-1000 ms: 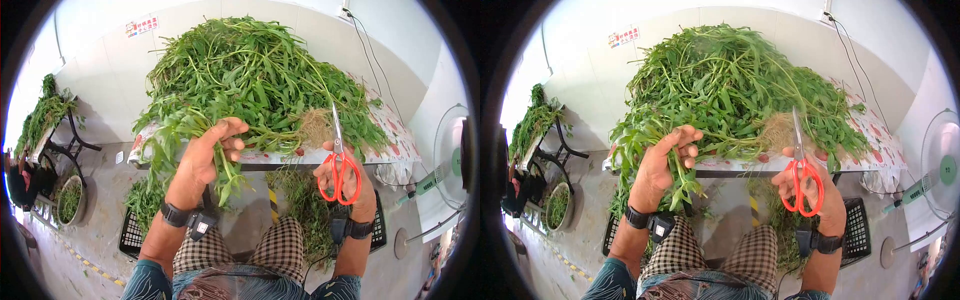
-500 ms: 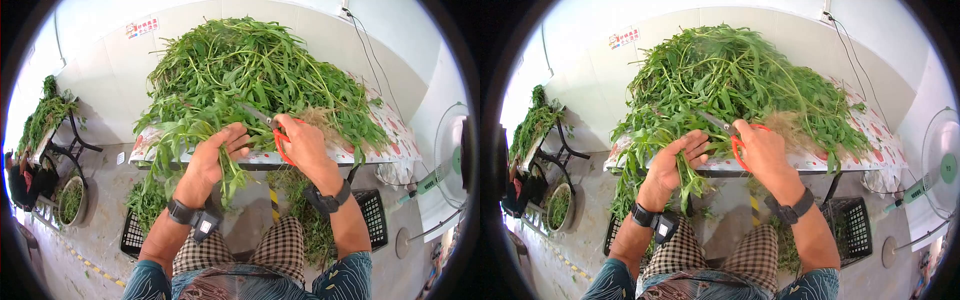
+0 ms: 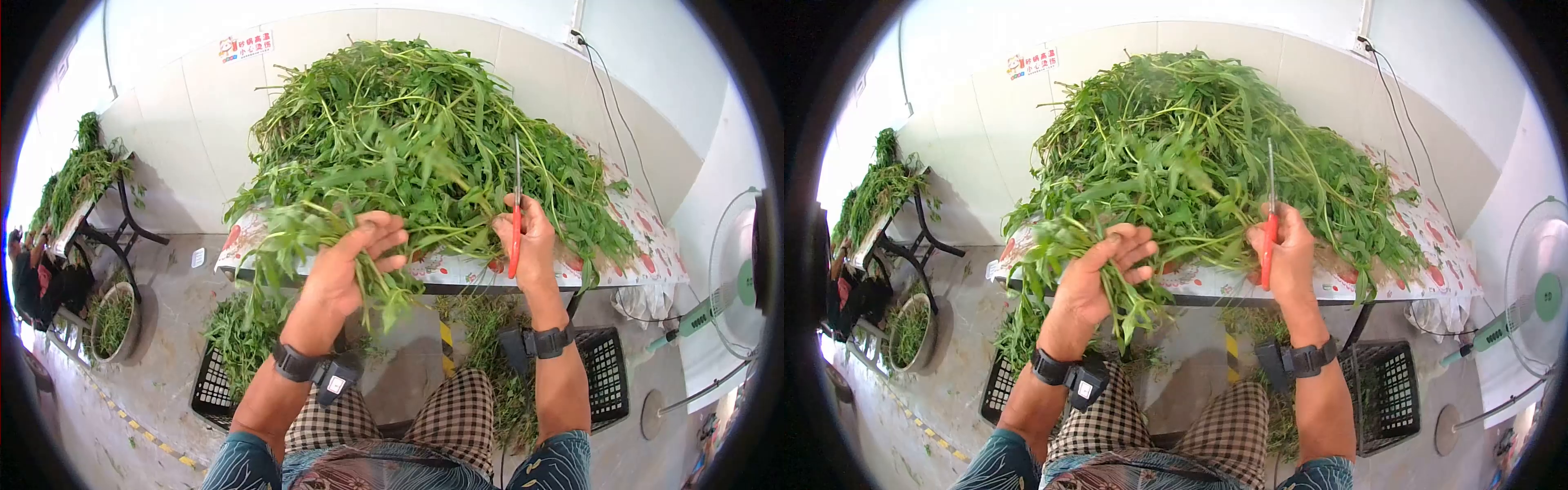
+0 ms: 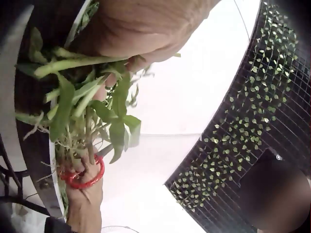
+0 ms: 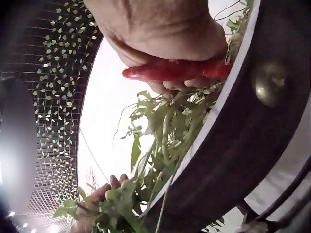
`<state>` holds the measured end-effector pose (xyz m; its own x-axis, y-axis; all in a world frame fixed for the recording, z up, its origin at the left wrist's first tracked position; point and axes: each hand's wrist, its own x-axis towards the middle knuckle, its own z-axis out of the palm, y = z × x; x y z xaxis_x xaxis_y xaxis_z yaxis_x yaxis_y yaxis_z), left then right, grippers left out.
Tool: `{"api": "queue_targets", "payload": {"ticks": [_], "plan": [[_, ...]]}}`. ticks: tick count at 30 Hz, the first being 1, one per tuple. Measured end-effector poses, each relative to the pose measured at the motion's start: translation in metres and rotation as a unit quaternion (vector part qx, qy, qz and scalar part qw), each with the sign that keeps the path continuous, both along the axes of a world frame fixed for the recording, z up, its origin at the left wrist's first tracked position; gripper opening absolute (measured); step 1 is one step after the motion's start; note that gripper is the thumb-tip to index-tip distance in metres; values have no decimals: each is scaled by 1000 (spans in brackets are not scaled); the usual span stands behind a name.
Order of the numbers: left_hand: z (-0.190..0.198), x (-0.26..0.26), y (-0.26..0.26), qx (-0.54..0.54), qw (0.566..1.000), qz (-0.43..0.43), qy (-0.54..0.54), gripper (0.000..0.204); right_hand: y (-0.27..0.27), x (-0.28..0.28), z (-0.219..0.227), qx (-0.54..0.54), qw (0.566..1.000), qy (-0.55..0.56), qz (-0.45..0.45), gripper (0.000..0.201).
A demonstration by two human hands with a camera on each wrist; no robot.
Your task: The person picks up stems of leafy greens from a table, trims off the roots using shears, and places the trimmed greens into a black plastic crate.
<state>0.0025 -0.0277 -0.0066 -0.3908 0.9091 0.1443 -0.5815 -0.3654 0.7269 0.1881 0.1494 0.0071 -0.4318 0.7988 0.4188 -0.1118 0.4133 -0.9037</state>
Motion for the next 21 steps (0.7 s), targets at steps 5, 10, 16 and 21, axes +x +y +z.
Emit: {"api": "queue_targets", "payload": {"ticks": [5,10,16,21], "plan": [[11,-15,-7,-20,998,42,-51,22,1,1,-1,-54,998,29,25,40],[28,-18,7,-29,997,-13,-63,29,-5,2,-1,-46,998,31,39,40],[22,-21,37,-106,989,-64,82,29,-9,4,-5,23,997,-23,76,41],[21,-18,44,-133,991,7,22,25,-7,21,4,-61,986,28,151,45]]}}
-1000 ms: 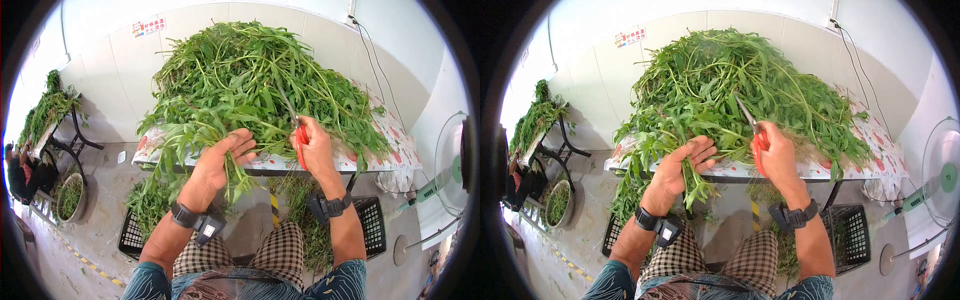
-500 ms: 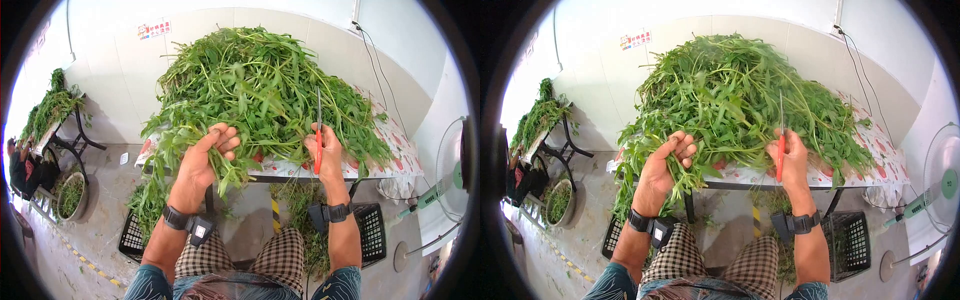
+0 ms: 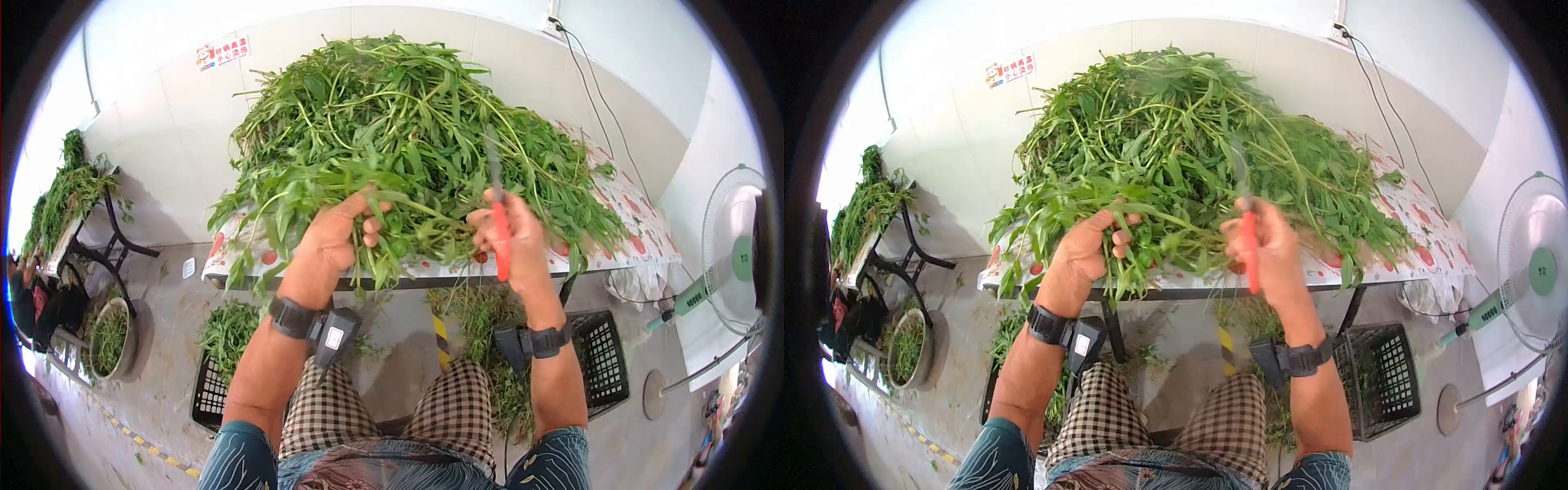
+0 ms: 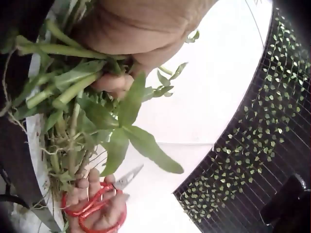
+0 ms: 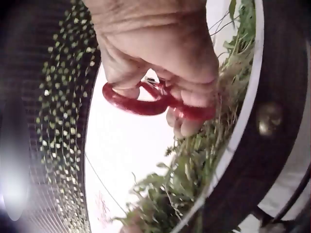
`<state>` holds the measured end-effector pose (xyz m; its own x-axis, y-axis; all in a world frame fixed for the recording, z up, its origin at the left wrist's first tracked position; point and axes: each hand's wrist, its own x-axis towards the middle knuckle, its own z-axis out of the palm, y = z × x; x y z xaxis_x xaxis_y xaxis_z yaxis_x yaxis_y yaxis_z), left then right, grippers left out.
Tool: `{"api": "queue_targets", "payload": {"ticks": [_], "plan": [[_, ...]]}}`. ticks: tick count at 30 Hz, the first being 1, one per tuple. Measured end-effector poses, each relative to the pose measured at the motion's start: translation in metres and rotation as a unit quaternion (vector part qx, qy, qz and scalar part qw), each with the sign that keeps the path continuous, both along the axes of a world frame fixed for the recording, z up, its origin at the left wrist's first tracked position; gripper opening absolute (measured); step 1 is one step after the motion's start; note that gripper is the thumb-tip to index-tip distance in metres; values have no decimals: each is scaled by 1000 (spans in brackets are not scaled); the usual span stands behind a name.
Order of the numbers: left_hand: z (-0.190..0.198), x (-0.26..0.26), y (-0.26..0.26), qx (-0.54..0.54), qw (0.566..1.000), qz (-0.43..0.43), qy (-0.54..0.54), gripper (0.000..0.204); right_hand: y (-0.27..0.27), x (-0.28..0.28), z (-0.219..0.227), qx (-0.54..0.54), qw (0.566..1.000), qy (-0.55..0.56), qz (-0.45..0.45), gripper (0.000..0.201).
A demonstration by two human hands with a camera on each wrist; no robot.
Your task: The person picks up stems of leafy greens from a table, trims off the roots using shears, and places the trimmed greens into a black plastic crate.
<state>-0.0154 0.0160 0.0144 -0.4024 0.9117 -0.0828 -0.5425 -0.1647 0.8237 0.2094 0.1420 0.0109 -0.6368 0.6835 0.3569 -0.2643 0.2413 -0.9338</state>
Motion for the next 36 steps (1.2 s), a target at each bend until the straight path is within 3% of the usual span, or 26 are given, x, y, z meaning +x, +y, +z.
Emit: {"api": "queue_targets", "payload": {"ticks": [3,4,7,11,16,22,25,28,36], "plan": [[-16,-11,0,57,996,-24,-59,24,-9,29,6,-155,976,141,62,50],[-21,-12,1,81,993,-29,-82,24,-12,35,4,-123,987,103,9,61],[-26,-11,-1,100,991,-37,-77,20,-25,71,1,-163,981,58,89,68],[-23,-5,-3,90,994,-11,-56,20,-32,93,-18,-77,981,-110,142,82],[-26,-7,-3,100,993,-23,-54,23,-48,81,-24,-94,976,-137,144,65],[-27,-5,-5,129,990,-19,-49,28,-54,70,-19,-77,974,-183,108,58],[-26,-3,-5,130,991,-4,-35,31,-52,76,-20,-118,976,-134,122,57],[-27,-2,-4,130,991,5,-26,30,-51,81,-14,-78,978,-169,90,67],[-29,-3,-2,115,992,14,-39,24,-56,73,-7,-53,968,-235,71,57]]}}
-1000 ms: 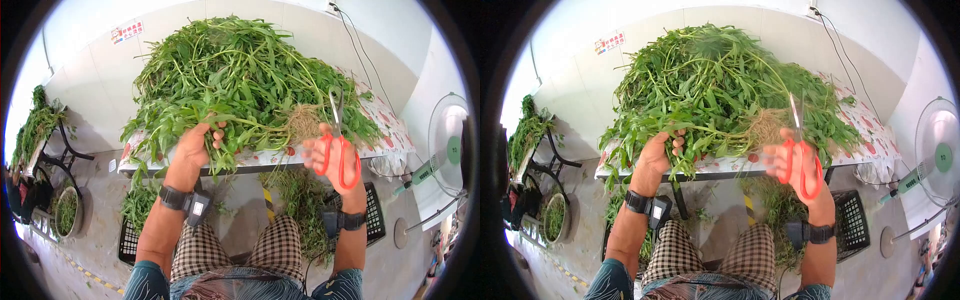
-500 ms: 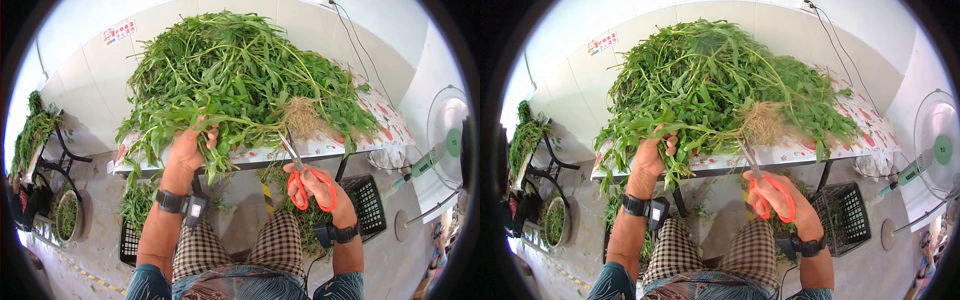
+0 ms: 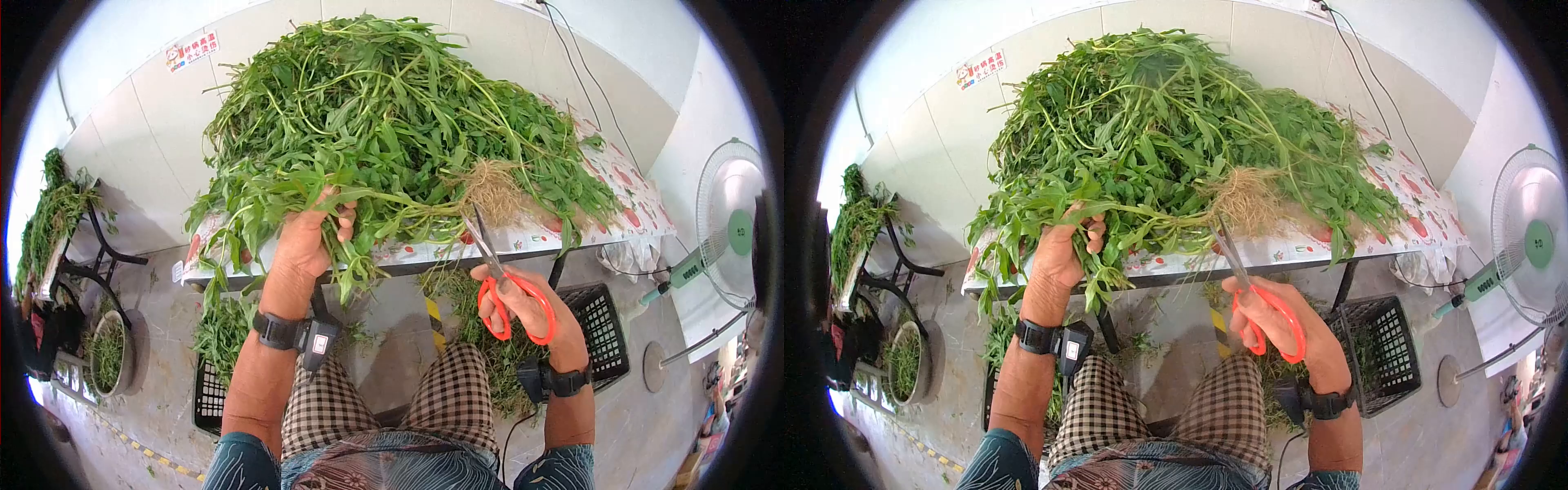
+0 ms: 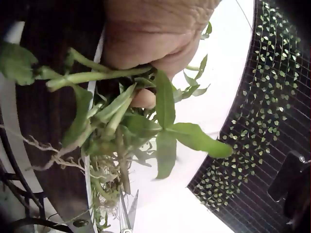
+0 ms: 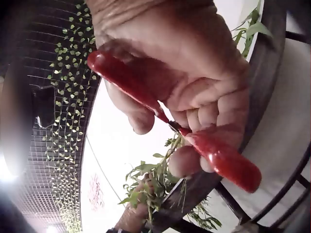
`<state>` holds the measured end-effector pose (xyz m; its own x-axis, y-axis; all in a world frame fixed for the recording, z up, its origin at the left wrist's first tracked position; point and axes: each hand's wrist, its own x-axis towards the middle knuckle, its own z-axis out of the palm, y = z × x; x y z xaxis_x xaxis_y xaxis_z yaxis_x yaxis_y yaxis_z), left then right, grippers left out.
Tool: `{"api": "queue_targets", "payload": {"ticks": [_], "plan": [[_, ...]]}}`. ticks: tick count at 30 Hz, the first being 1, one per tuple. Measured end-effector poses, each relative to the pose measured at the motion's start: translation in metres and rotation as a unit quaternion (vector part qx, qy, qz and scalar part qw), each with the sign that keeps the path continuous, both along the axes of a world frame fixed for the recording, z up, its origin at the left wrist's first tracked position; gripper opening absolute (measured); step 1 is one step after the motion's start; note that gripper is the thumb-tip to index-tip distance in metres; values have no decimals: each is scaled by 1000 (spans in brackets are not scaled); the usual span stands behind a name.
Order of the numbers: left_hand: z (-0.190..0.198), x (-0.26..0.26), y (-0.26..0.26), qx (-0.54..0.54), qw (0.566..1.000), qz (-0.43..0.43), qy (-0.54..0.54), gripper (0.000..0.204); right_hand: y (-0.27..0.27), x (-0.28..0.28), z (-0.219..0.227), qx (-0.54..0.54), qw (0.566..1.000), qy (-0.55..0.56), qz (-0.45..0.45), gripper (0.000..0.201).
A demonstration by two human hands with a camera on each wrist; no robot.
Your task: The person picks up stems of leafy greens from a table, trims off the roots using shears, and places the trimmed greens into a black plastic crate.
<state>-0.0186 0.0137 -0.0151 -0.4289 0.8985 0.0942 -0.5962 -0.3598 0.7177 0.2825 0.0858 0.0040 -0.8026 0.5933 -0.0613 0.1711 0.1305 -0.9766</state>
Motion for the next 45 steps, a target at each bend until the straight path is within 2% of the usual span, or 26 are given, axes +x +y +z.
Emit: {"api": "queue_targets", "payload": {"ticks": [3,10,16,22,25,28,34,40,43,45], "plan": [[-1,0,1,44,998,-4,39,22,0,-1,0,-3,1000,-6,-7,55],[2,2,-2,34,999,-1,-4,19,1,6,-9,-12,998,52,19,56],[0,0,-1,34,999,-13,13,18,0,1,0,2,1000,-12,6,56],[-1,-2,-1,33,999,-21,6,18,1,-3,-5,3,1000,20,6,58],[0,0,-1,37,999,-9,1,17,2,2,-10,-46,996,71,32,53],[0,1,-2,37,999,2,3,17,7,9,-13,-15,996,93,1,53],[4,5,-3,25,1000,9,13,15,13,13,2,37,999,6,-10,53],[5,7,-3,17,999,17,33,14,28,5,6,42,997,-62,2,49],[7,7,-3,5,999,15,36,15,37,-3,6,75,994,-79,22,48],[7,7,-3,0,999,17,41,16,45,-7,3,74,996,-42,33,46]]}}
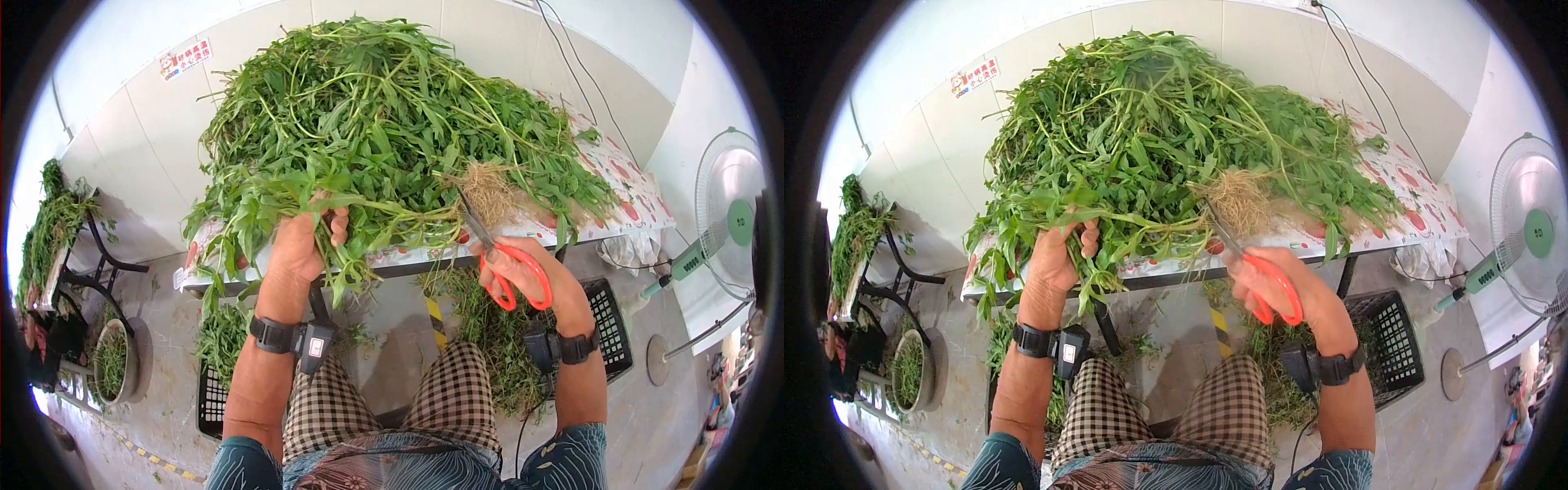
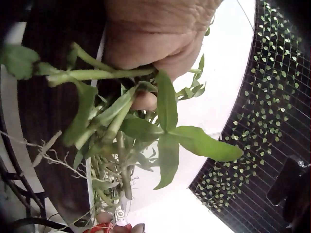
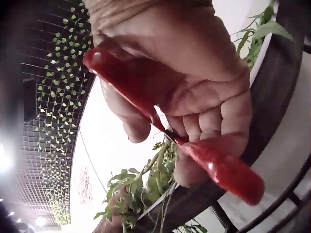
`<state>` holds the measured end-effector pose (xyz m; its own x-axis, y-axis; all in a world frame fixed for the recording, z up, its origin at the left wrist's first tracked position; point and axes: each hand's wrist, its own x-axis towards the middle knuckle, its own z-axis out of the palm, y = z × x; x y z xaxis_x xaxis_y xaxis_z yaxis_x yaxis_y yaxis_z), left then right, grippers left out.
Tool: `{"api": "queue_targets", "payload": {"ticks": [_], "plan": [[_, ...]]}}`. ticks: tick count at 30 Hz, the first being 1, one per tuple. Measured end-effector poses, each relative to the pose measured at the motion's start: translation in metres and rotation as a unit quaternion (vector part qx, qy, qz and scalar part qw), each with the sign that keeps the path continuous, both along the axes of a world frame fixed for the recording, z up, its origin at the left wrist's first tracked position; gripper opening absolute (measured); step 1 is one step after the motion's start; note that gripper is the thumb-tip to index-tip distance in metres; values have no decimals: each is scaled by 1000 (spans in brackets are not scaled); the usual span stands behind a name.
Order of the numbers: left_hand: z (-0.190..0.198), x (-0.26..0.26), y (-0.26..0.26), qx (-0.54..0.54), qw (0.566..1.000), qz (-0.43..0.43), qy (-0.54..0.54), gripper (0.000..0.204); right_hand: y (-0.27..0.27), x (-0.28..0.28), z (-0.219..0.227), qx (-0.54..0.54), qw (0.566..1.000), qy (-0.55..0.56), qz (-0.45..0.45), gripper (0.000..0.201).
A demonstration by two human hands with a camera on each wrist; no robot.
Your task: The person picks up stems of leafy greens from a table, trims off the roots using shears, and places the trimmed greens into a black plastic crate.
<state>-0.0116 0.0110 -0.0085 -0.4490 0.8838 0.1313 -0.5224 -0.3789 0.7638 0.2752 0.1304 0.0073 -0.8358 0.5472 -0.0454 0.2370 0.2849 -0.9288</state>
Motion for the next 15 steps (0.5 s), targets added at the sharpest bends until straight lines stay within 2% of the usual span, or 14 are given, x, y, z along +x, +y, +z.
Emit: {"api": "queue_targets", "payload": {"ticks": [4,9,15], "plan": [[-3,-4,1,13,999,-37,22,16,2,-11,2,-11,1000,12,-24,47],[-3,-4,-1,7,999,-39,-26,16,0,-15,-2,80,996,13,-48,41],[-4,-3,-1,17,999,-32,-7,17,7,-11,-15,214,975,21,-54,31]]}}
